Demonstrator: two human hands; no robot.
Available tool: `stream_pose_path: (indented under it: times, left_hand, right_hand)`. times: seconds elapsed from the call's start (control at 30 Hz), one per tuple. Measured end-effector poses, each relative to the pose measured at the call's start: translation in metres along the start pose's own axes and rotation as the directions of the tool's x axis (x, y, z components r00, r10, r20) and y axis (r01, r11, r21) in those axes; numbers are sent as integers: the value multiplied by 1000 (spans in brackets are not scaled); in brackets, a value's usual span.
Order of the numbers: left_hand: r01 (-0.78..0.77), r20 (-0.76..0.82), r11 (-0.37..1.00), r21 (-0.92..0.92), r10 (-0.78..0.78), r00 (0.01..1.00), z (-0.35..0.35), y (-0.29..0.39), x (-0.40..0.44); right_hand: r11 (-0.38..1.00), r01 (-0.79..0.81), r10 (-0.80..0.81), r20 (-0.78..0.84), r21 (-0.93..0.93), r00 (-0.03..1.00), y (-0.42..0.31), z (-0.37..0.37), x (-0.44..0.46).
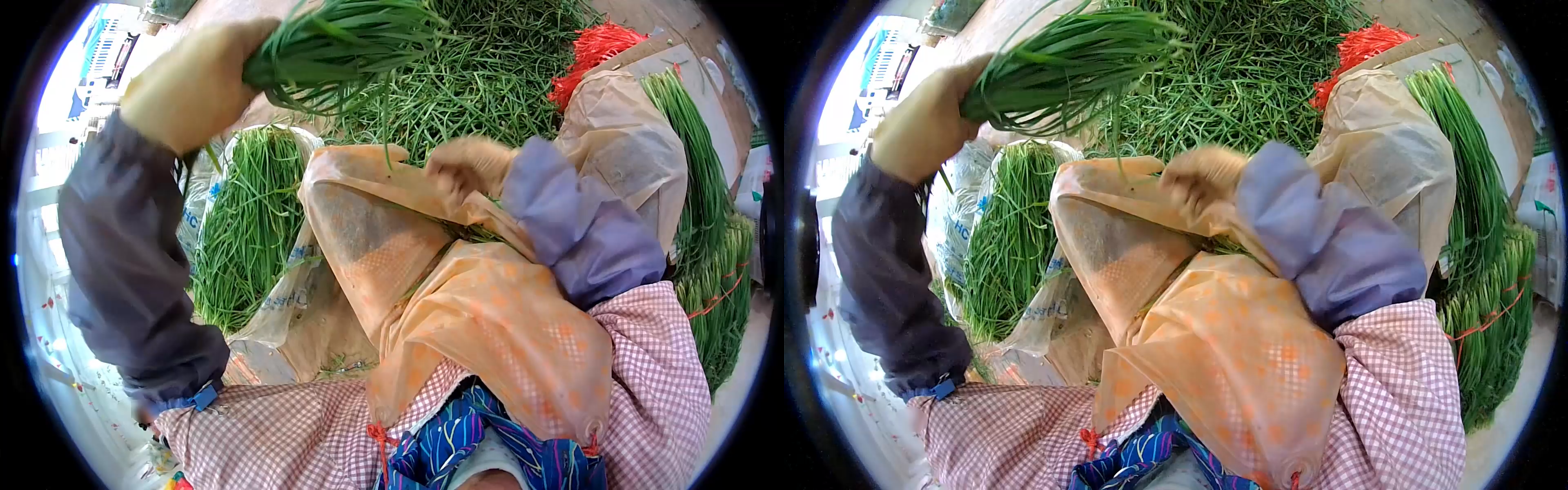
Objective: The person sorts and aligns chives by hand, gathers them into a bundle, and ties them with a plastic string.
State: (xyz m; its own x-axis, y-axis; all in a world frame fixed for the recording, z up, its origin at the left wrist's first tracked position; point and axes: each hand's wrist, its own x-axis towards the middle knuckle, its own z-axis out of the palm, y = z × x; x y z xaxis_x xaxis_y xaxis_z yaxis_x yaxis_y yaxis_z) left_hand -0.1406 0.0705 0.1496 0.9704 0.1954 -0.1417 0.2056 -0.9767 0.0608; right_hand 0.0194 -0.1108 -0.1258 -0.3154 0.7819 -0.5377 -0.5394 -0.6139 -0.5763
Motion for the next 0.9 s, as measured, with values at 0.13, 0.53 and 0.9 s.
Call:
stream_pose_path:
  times: [0.13, 0.53, 0.9]
  left_hand:
    - [259, -49, 961, 98, -256, 966, 61, 32, -56]
    - [502, 230, 827, -253, -453, 862, 215, 175, -207]
    - [-18, -35, 33, -999, -614, 789, 159, 65, -125]
  right_hand:
    - [920, -29, 34, -7, 391, 999, 53, 12, 58]
    - [582, -59, -598, 476, 811, 644, 66, 25, 88]
    - [702, -31, -568, 586, 711, 578, 31, 36, 57]
